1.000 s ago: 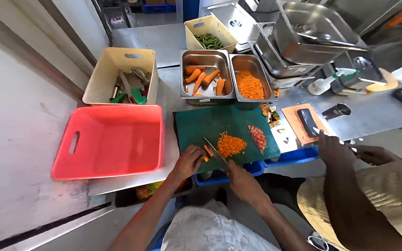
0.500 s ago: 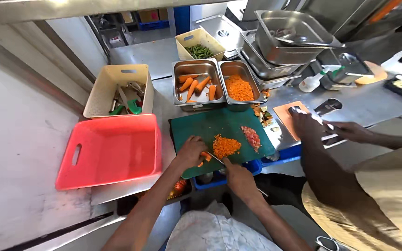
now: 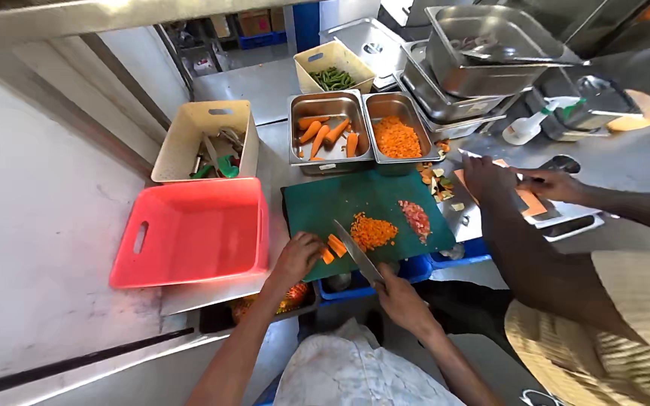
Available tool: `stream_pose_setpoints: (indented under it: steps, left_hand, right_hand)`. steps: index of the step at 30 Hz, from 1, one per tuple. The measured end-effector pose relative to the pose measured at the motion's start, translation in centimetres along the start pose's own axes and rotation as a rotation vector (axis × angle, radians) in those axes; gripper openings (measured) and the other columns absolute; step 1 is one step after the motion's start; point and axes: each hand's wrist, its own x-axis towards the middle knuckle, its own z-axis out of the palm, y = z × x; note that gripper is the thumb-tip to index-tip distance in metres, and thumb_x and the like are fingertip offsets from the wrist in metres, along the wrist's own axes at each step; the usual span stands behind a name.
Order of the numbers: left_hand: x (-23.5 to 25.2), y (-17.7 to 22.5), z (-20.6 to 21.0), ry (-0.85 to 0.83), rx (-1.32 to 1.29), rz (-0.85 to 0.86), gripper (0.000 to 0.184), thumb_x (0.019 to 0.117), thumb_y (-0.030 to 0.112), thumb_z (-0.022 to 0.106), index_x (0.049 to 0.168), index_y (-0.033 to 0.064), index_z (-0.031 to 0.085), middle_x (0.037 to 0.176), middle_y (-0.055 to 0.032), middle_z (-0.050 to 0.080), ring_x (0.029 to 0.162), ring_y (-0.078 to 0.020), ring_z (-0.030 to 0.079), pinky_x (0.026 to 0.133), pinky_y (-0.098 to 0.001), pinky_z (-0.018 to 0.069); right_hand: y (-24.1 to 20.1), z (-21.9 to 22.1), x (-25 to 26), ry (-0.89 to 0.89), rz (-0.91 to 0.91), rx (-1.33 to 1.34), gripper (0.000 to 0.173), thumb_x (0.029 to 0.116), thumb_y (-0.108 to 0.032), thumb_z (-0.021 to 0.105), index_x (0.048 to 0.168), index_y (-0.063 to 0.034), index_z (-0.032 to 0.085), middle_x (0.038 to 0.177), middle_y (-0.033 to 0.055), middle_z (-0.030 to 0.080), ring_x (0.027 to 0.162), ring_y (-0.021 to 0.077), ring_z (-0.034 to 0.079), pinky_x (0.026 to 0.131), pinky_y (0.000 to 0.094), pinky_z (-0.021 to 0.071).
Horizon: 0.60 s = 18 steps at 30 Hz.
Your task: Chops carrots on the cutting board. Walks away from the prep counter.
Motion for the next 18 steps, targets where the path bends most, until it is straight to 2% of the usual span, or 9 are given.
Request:
stream_pose_setpoints:
  steps: [4,8,13,18]
  left_hand:
    - [-0.1,-0.2,0.1,0.008,-0.049,0.018,0.016,0.0951,0.022,0.073,0.11,0.0158,0.075,0.129,-0.0041,0.065,0.127,-0.0224,0.058,0.109,-0.041,0.0505]
    - [-0.8,-0.4,0.9,0.029,-0.052,0.064,0.016,0.101,0.019,0.064,0.11,0.0108,0.074,0.12,-0.0073,0.068,0.12,-0.0215,0.062,0.107,-0.0378,0.0517]
    - [-1.5,-0.9,1.6,0.095,-0.046,0.127,0.019,0.1042,0.016,0.059,0.112,0.0094,0.074,0.12,-0.007,0.07,0.12,-0.0203,0.064,0.106,-0.0348,0.0524]
    - [-0.8,-1.2,1.1,0.042,-0.045,0.187,0.018,0.102,0.01,0.059,0.113,0.0088,0.074,0.119,-0.0069,0.071,0.12,-0.0216,0.064,0.107,-0.0358,0.0521]
  right_hand:
    - [-1.2,1.1,1.1,-0.047,-0.001,-0.107,0.04,0.1081,-0.027,0.048,0.146,-0.0148,0.049,0.11,0.0171,0.07,0.101,0.0349,0.07,0.09,0.055,0.0565]
    - [-3.0,1.2,1.9,-0.101,0.011,-0.257,0.042,0.1078,-0.025,0.047,0.149,-0.016,0.045,0.117,0.0202,0.069,0.11,0.039,0.069,0.094,0.0571,0.0549]
    - [-4.2,2.1,2.5,-0.167,0.023,-0.315,0.042,0.108,-0.022,0.044,0.149,-0.0136,0.041,0.113,0.0205,0.069,0.107,0.0398,0.07,0.09,0.0569,0.0565]
    - [-6.2,-0.6,1.1,-0.228,0.022,-0.336,0.04,0.1072,-0.021,0.046,0.147,-0.0129,0.044,0.116,0.0199,0.068,0.11,0.0388,0.068,0.093,0.057,0.0549]
